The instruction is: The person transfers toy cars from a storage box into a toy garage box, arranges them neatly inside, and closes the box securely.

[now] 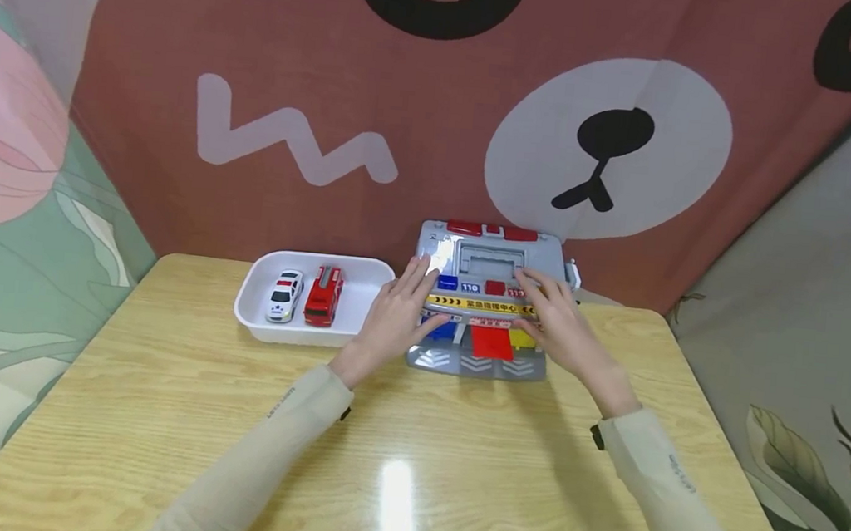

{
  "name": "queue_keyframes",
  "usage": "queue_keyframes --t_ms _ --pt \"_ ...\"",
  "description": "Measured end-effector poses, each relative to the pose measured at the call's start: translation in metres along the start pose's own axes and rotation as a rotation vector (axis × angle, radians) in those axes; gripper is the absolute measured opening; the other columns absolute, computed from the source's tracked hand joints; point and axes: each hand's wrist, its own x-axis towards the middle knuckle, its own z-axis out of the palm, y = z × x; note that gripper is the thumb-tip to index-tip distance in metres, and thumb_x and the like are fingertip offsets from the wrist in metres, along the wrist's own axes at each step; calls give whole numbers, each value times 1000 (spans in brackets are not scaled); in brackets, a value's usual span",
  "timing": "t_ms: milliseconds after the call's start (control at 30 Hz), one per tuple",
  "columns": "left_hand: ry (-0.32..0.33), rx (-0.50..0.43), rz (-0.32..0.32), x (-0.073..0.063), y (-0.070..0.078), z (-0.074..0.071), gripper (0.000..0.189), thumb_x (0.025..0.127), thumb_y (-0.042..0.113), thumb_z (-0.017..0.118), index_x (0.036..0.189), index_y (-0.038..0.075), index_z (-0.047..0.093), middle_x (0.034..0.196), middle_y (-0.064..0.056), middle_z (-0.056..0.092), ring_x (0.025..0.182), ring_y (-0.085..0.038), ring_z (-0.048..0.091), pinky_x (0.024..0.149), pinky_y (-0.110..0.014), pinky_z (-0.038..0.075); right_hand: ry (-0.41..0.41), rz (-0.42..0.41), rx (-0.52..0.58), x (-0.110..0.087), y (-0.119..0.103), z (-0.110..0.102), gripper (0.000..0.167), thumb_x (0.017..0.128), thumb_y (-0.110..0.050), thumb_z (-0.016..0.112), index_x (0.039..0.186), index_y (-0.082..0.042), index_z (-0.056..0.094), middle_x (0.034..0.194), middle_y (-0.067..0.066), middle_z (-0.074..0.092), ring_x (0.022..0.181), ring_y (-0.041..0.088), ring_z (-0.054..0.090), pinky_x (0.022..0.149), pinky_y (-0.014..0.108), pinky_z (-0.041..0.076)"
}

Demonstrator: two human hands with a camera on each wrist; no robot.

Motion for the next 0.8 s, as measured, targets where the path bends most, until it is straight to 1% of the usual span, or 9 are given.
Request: queue_keyframes --t_ms 167,367,500,633,800 --pt "2 -18 1 0 0 -1 75 93 53 56 146 3 39 156 -16 24 145 -29 17 101 -51 40 -33 29 6 -4 8 -2 75 84 -16 75 146 1 37 143 23 36 123 39 35 97 56 43" --pt "-7 -21 -1 -1 2 0 75 93 53 56 147 4 39 156 -16 24 144 -30 18 101 -53 40 -101 64 -6 -8 8 -3 68 88 -19 72 144 2 40 142 22 36 124 38 33 98 53 43" --pt "8 -35 3 1 3 -1 75 93 52 57 147 3 39 156 -16 24 144 -30 18 101 -53 40 -105 63 -4 -7 10 -6 66 88 -19 72 142 3 43 140 22 37 124 39 33 99 54 40" --pt "2 -87 -20 0 3 -3 74 91 51 60 145 3 41 157 -15 24 144 -30 18 102 -54 38 -116 41 41 -4 13 -10 64 87 -19 73 141 2 45 136 23 41 120 39 38 98 55 40" --pt "-23 -147 -54 -1 -1 -7 73 90 49 63 145 6 42 157 -12 23 145 -28 18 105 -56 34 -131 12 121 -1 19 -13 63 84 -15 76 140 -2 48 132 20 44 114 35 43 93 50 46"
